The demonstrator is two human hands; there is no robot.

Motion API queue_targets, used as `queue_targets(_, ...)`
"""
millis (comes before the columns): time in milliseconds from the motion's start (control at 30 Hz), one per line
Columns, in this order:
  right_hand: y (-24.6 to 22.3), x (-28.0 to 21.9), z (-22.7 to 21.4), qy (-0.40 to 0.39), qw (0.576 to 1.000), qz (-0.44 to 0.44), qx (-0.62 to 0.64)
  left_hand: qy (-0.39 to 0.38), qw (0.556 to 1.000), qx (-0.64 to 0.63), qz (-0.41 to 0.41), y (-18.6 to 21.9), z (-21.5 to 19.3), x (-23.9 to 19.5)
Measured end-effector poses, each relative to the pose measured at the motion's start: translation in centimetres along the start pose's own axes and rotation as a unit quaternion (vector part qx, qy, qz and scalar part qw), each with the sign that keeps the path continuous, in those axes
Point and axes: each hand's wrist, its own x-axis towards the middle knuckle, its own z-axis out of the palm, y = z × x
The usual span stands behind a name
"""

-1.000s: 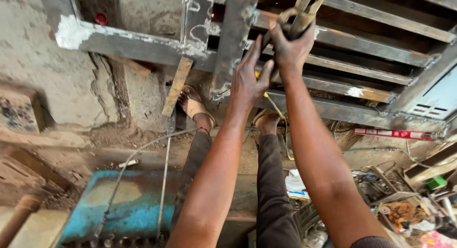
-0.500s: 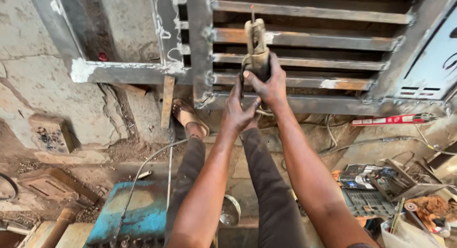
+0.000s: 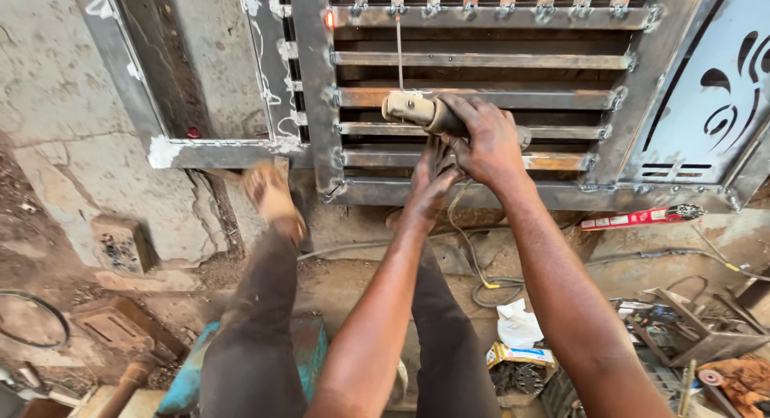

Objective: The person welds components of a metal gate together using a welding electrode holder, applying the arc to several joints between vertical bars and the frame while using their free hand to steady the structure.

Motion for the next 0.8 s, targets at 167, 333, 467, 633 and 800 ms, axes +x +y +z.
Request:
queue_targets(167, -0.1, 2.7, 3.0, -0.036, 0.986, 0.067, 0.150, -0.019, 0.937, 0.347, -0.015, 5.6, -4.6, 0.4)
queue_targets(333, -0.1, 6.2, 9.8, -0.023, 0.952, 0.131, 0.276, -0.079, 0.853, 0.512, -0.062, 11.7, -9.4, 2.9)
queue_targets(467, -1.1, 8.3, 15.5, 0.027, 0.934, 0.183, 0.307, -0.109, 0.766, 0.621, -0.125, 13.6, -11.5, 5.5)
queue_targets(633, -2.5, 10.9, 19.8, 0.111, 0.894, 0.268, 0.342, -0.101, 0.732, 0.642, -0.204, 15.1, -11.8, 8.8)
queue_targets(800, -3.2, 12.0, 20.7, 0.129, 0.850, 0.331, 0.389, -0.118, 0.716, 0.646, -0.235, 16.2, -11.0, 8.4)
